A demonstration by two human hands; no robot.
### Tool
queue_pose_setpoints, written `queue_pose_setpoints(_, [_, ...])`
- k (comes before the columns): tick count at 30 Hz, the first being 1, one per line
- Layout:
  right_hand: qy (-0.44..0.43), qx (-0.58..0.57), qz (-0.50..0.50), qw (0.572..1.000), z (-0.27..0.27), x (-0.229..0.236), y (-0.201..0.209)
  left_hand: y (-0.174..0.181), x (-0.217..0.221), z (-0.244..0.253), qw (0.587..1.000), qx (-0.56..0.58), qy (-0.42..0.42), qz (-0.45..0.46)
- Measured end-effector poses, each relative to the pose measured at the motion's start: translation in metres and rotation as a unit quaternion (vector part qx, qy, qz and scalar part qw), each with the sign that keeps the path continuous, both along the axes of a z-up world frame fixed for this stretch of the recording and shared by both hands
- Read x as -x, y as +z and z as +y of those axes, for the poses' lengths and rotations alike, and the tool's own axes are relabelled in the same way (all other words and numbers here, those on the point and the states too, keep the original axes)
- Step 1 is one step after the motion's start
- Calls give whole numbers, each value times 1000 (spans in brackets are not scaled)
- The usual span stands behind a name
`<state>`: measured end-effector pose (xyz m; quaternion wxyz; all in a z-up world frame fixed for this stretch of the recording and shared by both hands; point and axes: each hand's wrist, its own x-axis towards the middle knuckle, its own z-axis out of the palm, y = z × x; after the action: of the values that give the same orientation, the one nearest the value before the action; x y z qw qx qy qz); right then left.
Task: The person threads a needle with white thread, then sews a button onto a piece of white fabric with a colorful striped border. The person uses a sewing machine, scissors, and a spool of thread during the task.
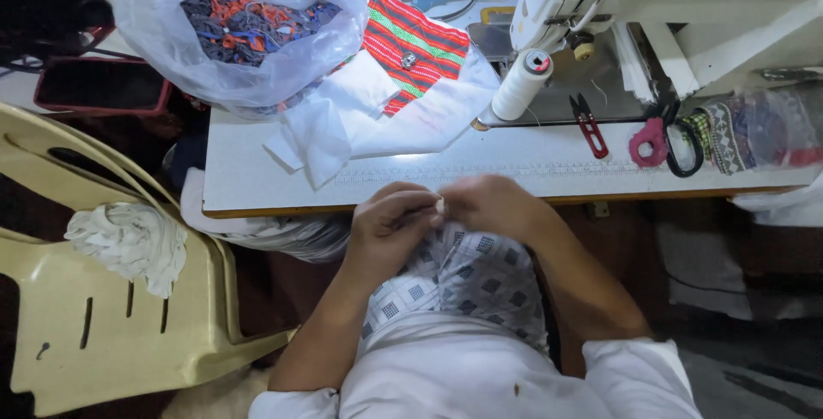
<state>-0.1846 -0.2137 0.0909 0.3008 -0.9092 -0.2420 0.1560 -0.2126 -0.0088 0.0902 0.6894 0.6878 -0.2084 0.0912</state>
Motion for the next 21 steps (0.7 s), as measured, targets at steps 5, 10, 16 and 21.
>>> queue_pose_setpoints(5, [-6, -39, -45, 998, -6, 8, 24, -3, -3, 3, 997, -61, 17, -34])
queue_pose_setpoints(10, [80, 59, -93, 991, 9, 24, 15, -20, -5, 12, 999, 40, 23, 11])
queue_pose_setpoints(16, [-35, -64, -167, 983, 3, -8, 10, 1, 2, 14, 999, -31, -3, 23])
queue_pose_setpoints(21, [62, -21, -101, 993, 9, 35, 19, -21, -2, 21, 997, 27, 47, 59])
